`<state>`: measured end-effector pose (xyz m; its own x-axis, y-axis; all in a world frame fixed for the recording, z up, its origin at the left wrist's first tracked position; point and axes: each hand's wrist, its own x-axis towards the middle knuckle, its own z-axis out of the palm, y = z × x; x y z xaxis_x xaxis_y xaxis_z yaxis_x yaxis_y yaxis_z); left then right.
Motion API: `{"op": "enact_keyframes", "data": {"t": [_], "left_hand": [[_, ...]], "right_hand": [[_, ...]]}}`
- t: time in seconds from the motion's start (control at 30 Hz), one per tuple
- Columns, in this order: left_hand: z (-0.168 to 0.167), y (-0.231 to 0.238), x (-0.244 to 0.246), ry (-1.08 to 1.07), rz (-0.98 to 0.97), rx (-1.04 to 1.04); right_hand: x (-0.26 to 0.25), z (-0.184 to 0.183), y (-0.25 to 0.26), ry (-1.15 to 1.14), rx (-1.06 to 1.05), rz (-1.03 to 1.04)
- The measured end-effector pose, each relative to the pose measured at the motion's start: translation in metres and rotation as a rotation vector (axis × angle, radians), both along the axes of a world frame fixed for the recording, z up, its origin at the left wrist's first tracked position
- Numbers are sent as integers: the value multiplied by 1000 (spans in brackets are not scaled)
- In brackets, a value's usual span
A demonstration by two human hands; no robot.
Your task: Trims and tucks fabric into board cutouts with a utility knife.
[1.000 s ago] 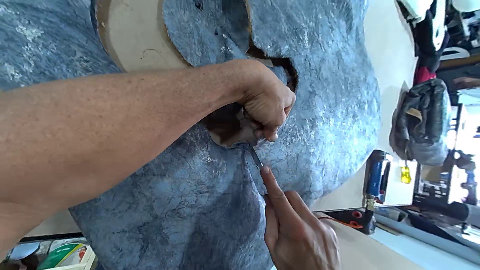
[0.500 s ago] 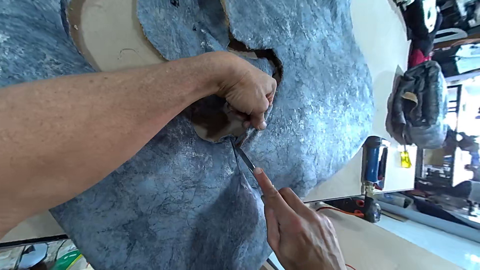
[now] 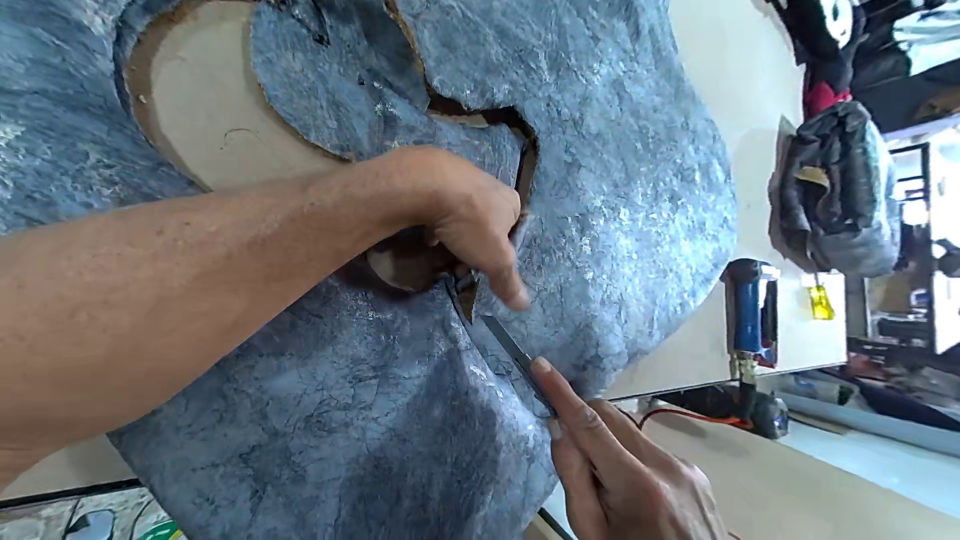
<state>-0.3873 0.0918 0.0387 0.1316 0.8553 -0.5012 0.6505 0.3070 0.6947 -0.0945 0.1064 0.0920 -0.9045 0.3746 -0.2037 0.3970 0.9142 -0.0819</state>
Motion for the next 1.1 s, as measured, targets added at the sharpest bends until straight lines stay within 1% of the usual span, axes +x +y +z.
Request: {"op": "enact_keyframes", "data": {"t": [0.07, 0.17, 0.47, 0.73, 0.87, 1.1], "left_hand": [[-3, 1, 14, 84, -48, 32], [-17, 7, 21, 77, -47, 134], [-18, 11, 18, 71, -80, 125], [-21, 10, 18, 75, -76, 122], [-21, 11, 16, 75, -60, 126], [-26, 10, 13, 3, -25, 142]], "right_hand": [[1, -9, 1, -8, 26, 16], [-1, -15, 4, -5, 29, 30], [5, -35, 14, -14, 5, 102], [7, -23, 24, -125, 36, 203], [3, -13, 20, -195, 45, 250], [9, -6, 21, -237, 50, 248]]}}
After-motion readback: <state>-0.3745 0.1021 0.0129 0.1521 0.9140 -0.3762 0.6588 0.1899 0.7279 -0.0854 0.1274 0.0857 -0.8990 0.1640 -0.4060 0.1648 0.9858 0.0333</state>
